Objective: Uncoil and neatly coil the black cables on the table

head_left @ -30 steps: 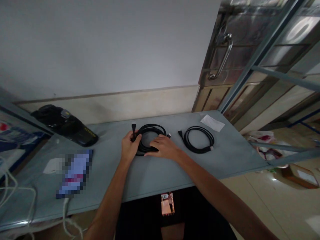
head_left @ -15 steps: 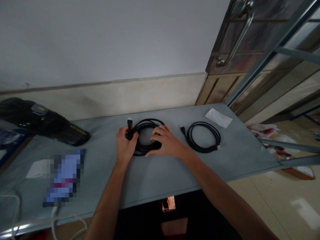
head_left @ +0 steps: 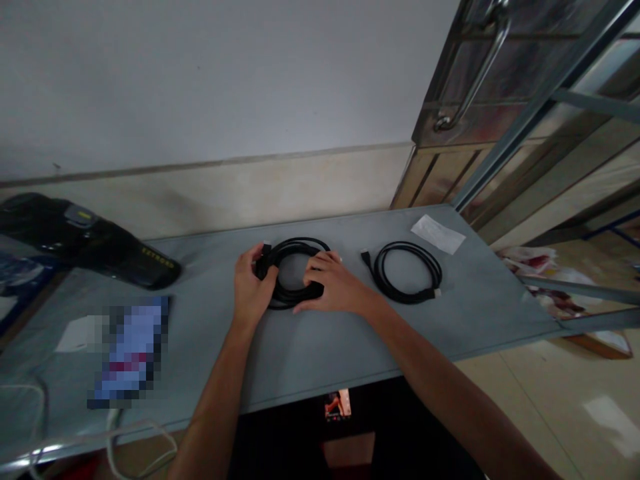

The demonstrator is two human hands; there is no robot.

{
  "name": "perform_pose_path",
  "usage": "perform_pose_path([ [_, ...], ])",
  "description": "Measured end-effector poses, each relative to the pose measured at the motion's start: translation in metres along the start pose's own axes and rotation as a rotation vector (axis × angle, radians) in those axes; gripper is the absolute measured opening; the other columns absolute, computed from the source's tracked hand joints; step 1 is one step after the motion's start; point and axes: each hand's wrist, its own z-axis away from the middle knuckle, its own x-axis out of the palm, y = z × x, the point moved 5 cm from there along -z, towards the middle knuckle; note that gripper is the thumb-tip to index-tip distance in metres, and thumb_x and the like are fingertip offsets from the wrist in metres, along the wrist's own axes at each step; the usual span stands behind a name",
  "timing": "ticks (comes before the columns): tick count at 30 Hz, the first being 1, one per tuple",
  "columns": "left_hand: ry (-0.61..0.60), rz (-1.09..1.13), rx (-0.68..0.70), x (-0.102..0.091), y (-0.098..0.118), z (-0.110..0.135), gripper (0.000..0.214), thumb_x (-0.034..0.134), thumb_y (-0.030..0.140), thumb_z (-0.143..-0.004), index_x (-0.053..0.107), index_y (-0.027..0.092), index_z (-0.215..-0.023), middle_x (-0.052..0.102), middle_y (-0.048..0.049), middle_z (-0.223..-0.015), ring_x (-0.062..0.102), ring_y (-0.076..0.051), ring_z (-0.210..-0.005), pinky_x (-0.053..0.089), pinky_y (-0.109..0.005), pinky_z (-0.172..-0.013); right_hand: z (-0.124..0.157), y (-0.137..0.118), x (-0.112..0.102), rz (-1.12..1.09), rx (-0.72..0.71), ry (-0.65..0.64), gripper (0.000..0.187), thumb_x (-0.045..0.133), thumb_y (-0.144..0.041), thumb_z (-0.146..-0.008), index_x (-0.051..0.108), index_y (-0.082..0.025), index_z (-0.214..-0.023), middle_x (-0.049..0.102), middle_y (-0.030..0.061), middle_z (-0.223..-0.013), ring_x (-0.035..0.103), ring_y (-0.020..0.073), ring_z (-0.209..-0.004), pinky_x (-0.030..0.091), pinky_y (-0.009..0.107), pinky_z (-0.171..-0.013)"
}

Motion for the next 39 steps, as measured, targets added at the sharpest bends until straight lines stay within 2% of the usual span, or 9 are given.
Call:
perform_pose_path([
  [9, -0.037, -0.038, 0.129, -0.001, 0.011, 0.000, 0.048, 0.069, 0.017, -0.086, 0.075, 0.023, -0.134, 0.074, -0.0138, -0.139, 0.068, -0.034, -0.136, 0.048, -0.055, -0.128, 0.000, -0.001, 0.002, 0.022, -0.004, -0.004, 0.053, 0.096, -0.069, -0.087, 0.072, -0.022, -0.092, 0.071, 0.0020, -0.105, 0.066, 0.0225, -0.109, 0.038, 0.043, -0.110],
  [16, -0.044, -0.011, 0.190, -0.002, 0.021, 0.002, 0.030, 0.069, 0.022, -0.097, 0.078, 0.023, -0.126, 0.077, -0.0130, -0.137, 0.071, -0.032, -0.135, 0.050, -0.055, -0.128, 0.002, 0.002, 0.003, 0.044, -0.031, 0.020, 0.049, 0.094, -0.065, -0.090, 0.077, -0.020, -0.098, 0.072, 0.0025, -0.108, 0.067, 0.0221, -0.109, 0.039, 0.043, -0.109],
  [19, -0.040, -0.044, 0.272, -0.004, 0.031, 0.004, 0.026, 0.068, 0.023, -0.100, 0.079, 0.025, -0.123, 0.077, -0.0112, -0.138, 0.070, -0.032, -0.136, 0.051, -0.057, -0.127, 0.001, 0.005, 0.004, 0.072, -0.026, 0.048, 0.046, 0.092, -0.064, -0.092, 0.079, -0.021, -0.099, 0.073, 0.0035, -0.110, 0.068, 0.0230, -0.113, 0.040, 0.043, -0.108],
  [21, -0.086, -0.062, 0.371, -0.001, 0.040, 0.008, 0.022, 0.066, 0.021, -0.101, 0.079, 0.026, -0.118, 0.079, -0.0098, -0.133, 0.072, -0.032, -0.132, 0.053, -0.058, -0.123, 0.001, 0.008, 0.004, 0.094, -0.012, 0.053, 0.044, 0.092, -0.064, -0.093, 0.080, -0.022, -0.100, 0.074, 0.0046, -0.112, 0.068, 0.0240, -0.115, 0.041, 0.042, -0.107],
  [23, -0.197, -0.078, 0.467, 0.006, 0.048, 0.014, 0.017, 0.063, 0.019, -0.102, 0.078, 0.026, -0.107, 0.082, -0.0077, -0.116, 0.075, -0.031, -0.117, 0.058, -0.056, -0.112, 0.000, 0.009, 0.004, 0.109, 0.001, 0.050, 0.043, 0.092, -0.063, -0.093, 0.080, -0.022, -0.101, 0.075, 0.0055, -0.114, 0.068, 0.0245, -0.115, 0.042, 0.043, -0.107],
  [25, -0.298, -0.101, 0.521, 0.011, 0.051, 0.019, 0.016, 0.061, 0.019, -0.103, 0.074, 0.025, -0.097, 0.081, -0.0059, -0.099, 0.075, -0.029, -0.100, 0.060, -0.053, -0.099, 0.000, 0.010, 0.003, 0.122, 0.007, 0.053, 0.041, 0.092, -0.061, -0.095, 0.081, -0.022, -0.103, 0.076, 0.0057, -0.115, 0.068, 0.0245, -0.115, 0.043, 0.044, -0.108],
  [27, -0.341, -0.124, 0.541, 0.012, 0.053, 0.023, 0.015, 0.060, 0.021, -0.103, 0.069, 0.025, -0.092, 0.078, -0.0055, -0.091, 0.073, -0.028, -0.091, 0.058, -0.052, -0.091, 0.001, 0.010, 0.002, 0.139, 0.009, 0.063, 0.038, 0.091, -0.058, -0.097, 0.081, -0.022, -0.105, 0.076, 0.0056, -0.114, 0.067, 0.0244, -0.113, 0.043, 0.044, -0.108],
  [33, -0.400, -0.140, 0.594, 0.010, 0.055, 0.028, 0.002, 0.066, 0.025, -0.098, 0.067, 0.024, -0.099, 0.075, -0.0056, -0.093, 0.072, -0.030, -0.093, 0.056, -0.053, -0.093, 0.002, 0.014, 0.004, 0.170, 0.029, 0.070, 0.025, 0.093, -0.044, -0.099, 0.081, -0.023, -0.104, 0.074, 0.0060, -0.115, 0.066, 0.0249, -0.114, 0.043, 0.044, -0.107],
  [39, -0.429, -0.165, 0.606, 0.012, 0.051, 0.030, 0.022, 0.070, 0.022, -0.086, 0.065, 0.024, -0.107, 0.075, -0.0071, -0.102, 0.072, -0.033, -0.101, 0.055, -0.055, -0.099, 0.003, 0.020, 0.006, 0.158, 0.042, 0.123, 0.030, 0.095, -0.049, -0.097, 0.082, -0.025, -0.108, 0.074, 0.0063, -0.116, 0.066, 0.0259, -0.117, 0.045, 0.044, -0.110],
])
